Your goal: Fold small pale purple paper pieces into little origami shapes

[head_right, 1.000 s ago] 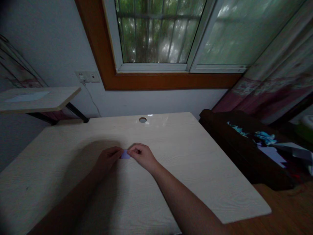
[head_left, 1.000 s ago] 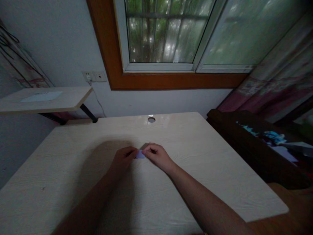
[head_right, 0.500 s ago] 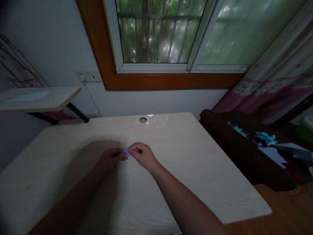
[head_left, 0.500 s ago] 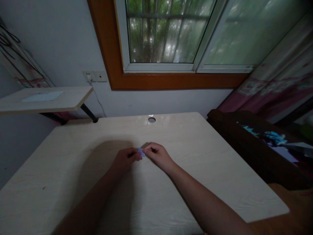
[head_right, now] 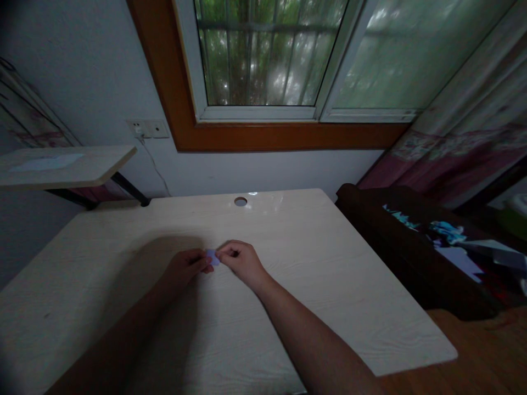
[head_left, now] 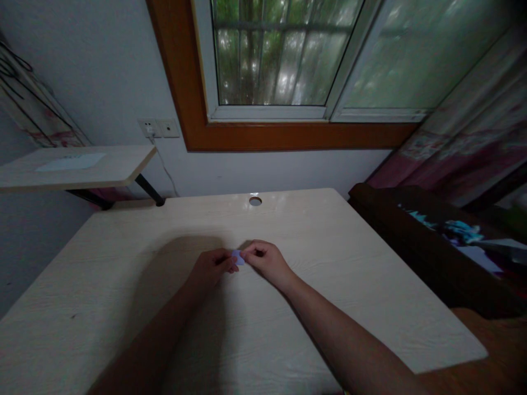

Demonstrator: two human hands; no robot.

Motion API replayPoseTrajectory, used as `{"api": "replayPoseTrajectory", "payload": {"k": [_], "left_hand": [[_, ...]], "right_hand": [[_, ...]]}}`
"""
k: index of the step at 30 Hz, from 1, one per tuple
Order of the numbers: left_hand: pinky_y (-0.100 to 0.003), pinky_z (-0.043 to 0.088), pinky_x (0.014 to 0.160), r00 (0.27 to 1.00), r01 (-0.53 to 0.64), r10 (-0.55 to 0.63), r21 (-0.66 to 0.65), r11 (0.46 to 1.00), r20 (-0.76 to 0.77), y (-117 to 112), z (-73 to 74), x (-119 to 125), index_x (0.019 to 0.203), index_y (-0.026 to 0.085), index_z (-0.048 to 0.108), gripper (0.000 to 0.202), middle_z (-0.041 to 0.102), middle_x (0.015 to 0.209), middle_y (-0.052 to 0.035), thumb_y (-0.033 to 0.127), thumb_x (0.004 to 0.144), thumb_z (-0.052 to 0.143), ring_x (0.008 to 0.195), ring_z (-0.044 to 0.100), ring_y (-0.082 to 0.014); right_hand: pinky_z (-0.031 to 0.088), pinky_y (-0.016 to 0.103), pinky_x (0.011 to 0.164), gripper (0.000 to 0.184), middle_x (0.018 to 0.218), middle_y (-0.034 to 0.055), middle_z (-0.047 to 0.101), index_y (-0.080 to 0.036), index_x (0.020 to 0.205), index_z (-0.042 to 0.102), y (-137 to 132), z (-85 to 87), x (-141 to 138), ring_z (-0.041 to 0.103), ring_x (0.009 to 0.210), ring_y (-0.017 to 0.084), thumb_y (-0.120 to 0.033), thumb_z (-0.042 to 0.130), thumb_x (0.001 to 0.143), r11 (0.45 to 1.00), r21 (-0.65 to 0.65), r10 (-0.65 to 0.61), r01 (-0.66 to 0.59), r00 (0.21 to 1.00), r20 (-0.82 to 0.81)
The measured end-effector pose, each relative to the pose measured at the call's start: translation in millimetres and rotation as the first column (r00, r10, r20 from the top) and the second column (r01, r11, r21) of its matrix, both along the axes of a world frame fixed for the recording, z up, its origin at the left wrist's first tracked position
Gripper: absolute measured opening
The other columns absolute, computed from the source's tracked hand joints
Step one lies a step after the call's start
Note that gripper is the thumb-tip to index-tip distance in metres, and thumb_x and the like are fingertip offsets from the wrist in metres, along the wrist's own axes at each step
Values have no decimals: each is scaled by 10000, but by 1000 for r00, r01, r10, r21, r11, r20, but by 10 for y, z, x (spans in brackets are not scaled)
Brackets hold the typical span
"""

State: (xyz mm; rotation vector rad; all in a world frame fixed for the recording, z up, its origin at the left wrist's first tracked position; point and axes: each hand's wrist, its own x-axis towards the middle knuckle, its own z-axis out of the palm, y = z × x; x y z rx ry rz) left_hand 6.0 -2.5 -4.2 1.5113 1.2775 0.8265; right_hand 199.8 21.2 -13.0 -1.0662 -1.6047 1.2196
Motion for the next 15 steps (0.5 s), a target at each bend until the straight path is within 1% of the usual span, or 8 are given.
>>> {"api": "replayPoseTrajectory", "payload": {"k": [4,8,11,15], "left_hand": [[-258,495,672,1000,-18,18,3,1000,13,6,32,17,766,159,706,266,731,721,-50,400,816,604,680,661,-173],[-262,496,674,997,-71,70,3,997,33,15,46,27,752,162,688,272,714,703,-43,415,810,608,675,652,-172],[-257,485,669,992,-120,119,24,993,41,18,47,19,746,165,671,274,691,694,-29,423,811,604,675,635,-166],[-233,418,591,983,-180,182,74,981,-20,14,58,0,720,168,649,307,612,620,7,449,827,589,597,547,-136]], "right_hand": [[441,257,646,138,708,21,669,-163,720,717,10,-4,8,570,650,137,-274,655,775,999,-36,-5,4,999,-51],[452,263,673,135,720,26,684,-164,712,709,14,5,12,595,680,147,-276,656,765,999,-39,1,-4,996,-92],[439,254,649,126,700,19,665,-162,698,706,9,17,7,578,658,138,-266,662,754,1000,-20,10,-12,997,-75],[407,242,606,129,677,9,631,-158,684,707,3,27,6,536,618,121,-259,668,754,1000,10,21,-21,999,-30]]}}
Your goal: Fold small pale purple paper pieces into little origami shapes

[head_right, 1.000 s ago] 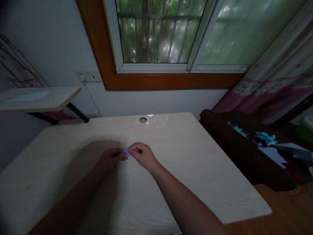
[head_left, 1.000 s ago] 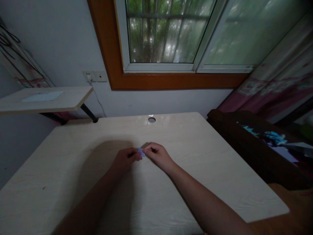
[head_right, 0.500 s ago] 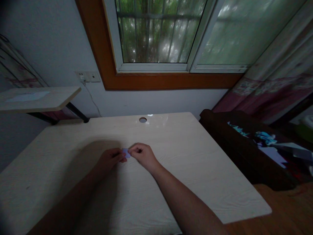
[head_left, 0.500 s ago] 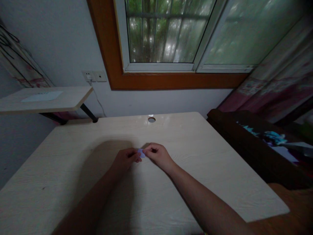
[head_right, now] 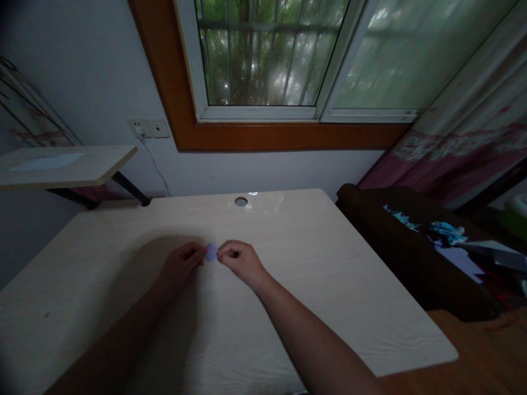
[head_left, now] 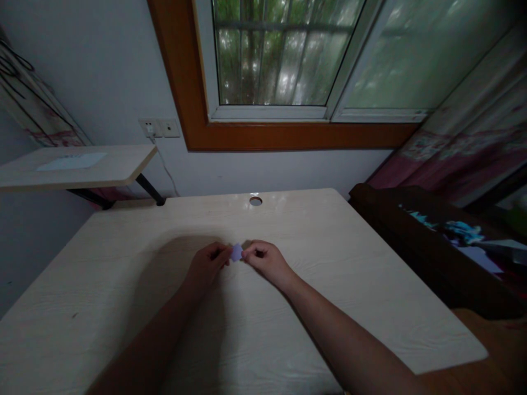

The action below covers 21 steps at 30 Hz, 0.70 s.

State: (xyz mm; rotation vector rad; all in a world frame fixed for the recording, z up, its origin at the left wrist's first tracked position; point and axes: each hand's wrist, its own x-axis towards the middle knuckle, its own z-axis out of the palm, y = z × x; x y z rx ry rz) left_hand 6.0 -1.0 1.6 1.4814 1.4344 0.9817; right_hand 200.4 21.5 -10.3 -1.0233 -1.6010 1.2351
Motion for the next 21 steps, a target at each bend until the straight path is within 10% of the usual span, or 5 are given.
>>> {"api": "replayPoseTrajectory", "payload": {"k": [10,21], "left_hand": [[-245,378,608,975,153,-118,182,971,-191,17,-41,15,614,172,588,348,536,647,9,451,822,607,632,501,-136],[-261,474,709,997,61,-63,49,997,52,5,-51,0,836,169,690,293,689,762,-30,449,831,602,748,629,-176]], "right_hand": [[425,255,649,161,719,15,638,-181,735,724,9,-12,29,559,677,139,-298,649,816,997,71,26,-27,1000,16],[367,233,568,200,664,-2,564,-174,695,700,-5,-17,3,487,602,113,-328,662,818,988,147,34,-47,995,90]]}}
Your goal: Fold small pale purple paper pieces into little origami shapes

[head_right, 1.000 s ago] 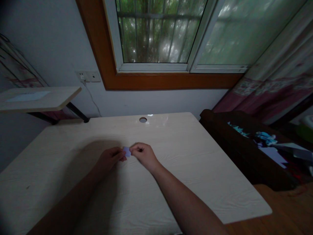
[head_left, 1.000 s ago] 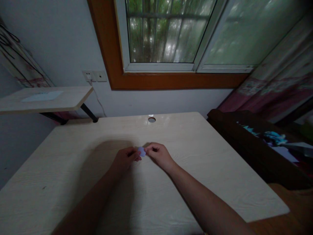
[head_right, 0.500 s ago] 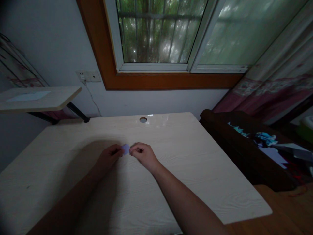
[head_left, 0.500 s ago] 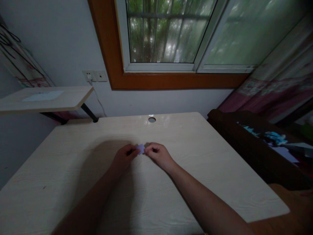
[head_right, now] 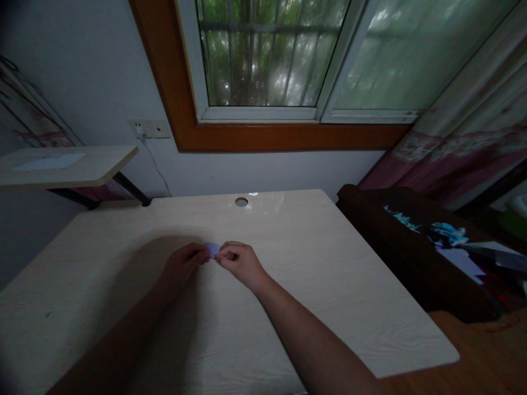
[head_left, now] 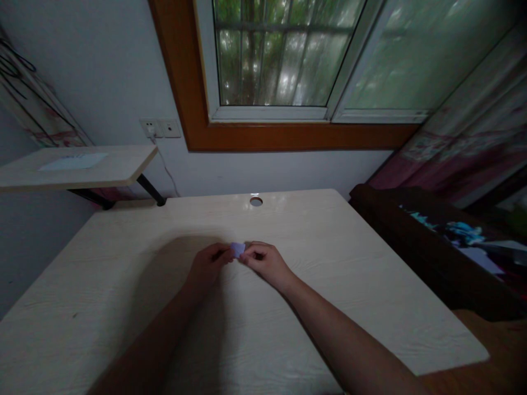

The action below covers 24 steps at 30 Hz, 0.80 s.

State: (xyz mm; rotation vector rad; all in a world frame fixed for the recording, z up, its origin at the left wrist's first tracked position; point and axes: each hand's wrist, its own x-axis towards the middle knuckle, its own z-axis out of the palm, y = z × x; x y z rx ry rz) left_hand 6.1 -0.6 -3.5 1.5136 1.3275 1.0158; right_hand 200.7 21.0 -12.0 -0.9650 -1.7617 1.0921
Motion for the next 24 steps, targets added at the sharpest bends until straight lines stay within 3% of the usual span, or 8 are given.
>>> {"api": "replayPoseTrajectory", "payload": {"k": [7,15,24], "left_hand": [[-262,483,673,1000,-2,2,-30,1000,-1,-1,-33,-3,796,172,661,275,671,709,-22,441,811,606,694,626,-169],[-236,393,593,973,116,-101,58,992,-208,-32,-57,23,725,166,649,265,641,661,-11,400,831,582,615,547,-140],[-241,384,592,978,68,-55,56,996,-200,-21,-22,24,707,167,636,260,632,648,-8,384,834,570,610,545,-144]], "right_hand": [[378,230,569,202,697,-2,553,-177,741,686,-9,13,-15,473,613,112,-371,691,795,999,-39,-18,17,1000,-23],[382,233,570,233,696,10,606,-180,763,716,-4,0,-19,496,614,116,-399,671,826,998,-58,-1,1,1000,6],[435,260,659,190,761,32,663,-195,795,726,15,-19,-18,578,698,149,-352,642,860,999,9,-53,53,998,28]]}}
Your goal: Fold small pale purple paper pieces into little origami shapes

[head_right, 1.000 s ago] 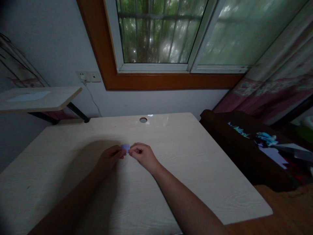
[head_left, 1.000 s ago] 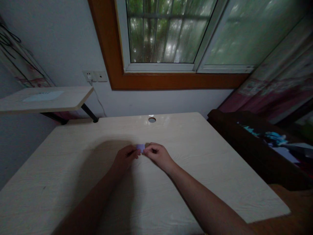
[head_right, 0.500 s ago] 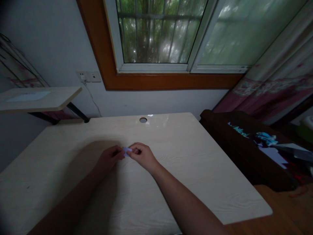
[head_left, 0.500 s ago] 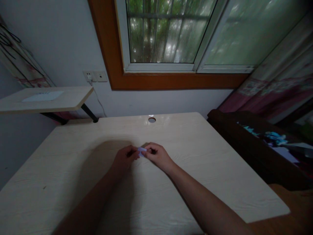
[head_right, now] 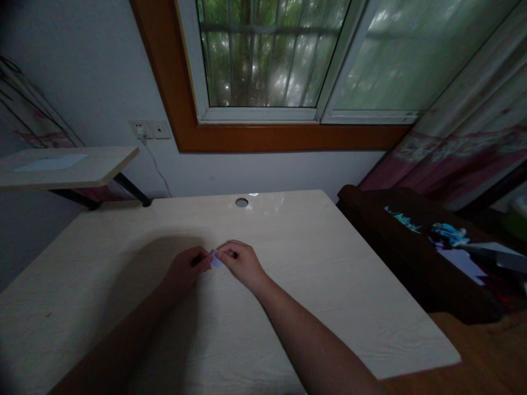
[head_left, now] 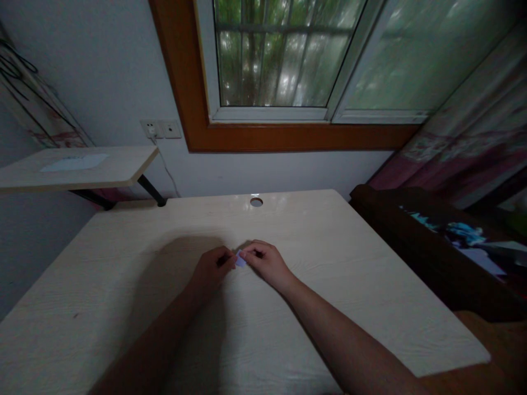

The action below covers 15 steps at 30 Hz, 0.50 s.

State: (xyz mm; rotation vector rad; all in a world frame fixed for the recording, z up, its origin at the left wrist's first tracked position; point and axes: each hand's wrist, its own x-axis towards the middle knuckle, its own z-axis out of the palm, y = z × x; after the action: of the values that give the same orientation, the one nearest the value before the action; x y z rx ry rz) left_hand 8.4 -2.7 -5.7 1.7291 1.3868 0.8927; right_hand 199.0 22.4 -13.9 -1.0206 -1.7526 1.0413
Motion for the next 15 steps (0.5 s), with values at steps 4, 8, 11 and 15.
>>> {"api": "replayPoseTrajectory", "payload": {"k": [4,8,11,15], "left_hand": [[-248,396,601,999,-30,31,-9,999,18,0,-1,5,739,168,641,260,647,669,-12,393,842,560,627,563,-152],[-257,410,625,999,-47,47,-15,999,-4,-1,2,27,748,175,639,244,654,674,-13,377,846,545,643,586,-163],[-261,408,642,998,-53,53,2,999,-42,2,2,45,744,185,634,227,661,682,-12,355,848,527,654,593,-168],[-263,392,659,992,-57,63,55,997,-109,3,-16,51,759,195,626,200,659,709,-9,327,853,509,683,590,-171]], "right_hand": [[448,267,693,187,777,33,673,-198,804,722,15,1,2,593,727,156,-336,621,878,1000,21,-5,4,1000,27],[444,269,699,172,769,32,653,-197,792,700,14,-6,-2,590,739,161,-309,612,889,997,68,-32,27,997,76],[438,273,719,147,782,32,641,-199,785,679,10,-17,-12,591,765,166,-264,605,895,992,118,-55,43,993,101],[435,279,746,137,799,35,638,-196,790,665,8,-17,-28,592,791,170,-197,583,900,987,153,-62,42,989,131]]}}
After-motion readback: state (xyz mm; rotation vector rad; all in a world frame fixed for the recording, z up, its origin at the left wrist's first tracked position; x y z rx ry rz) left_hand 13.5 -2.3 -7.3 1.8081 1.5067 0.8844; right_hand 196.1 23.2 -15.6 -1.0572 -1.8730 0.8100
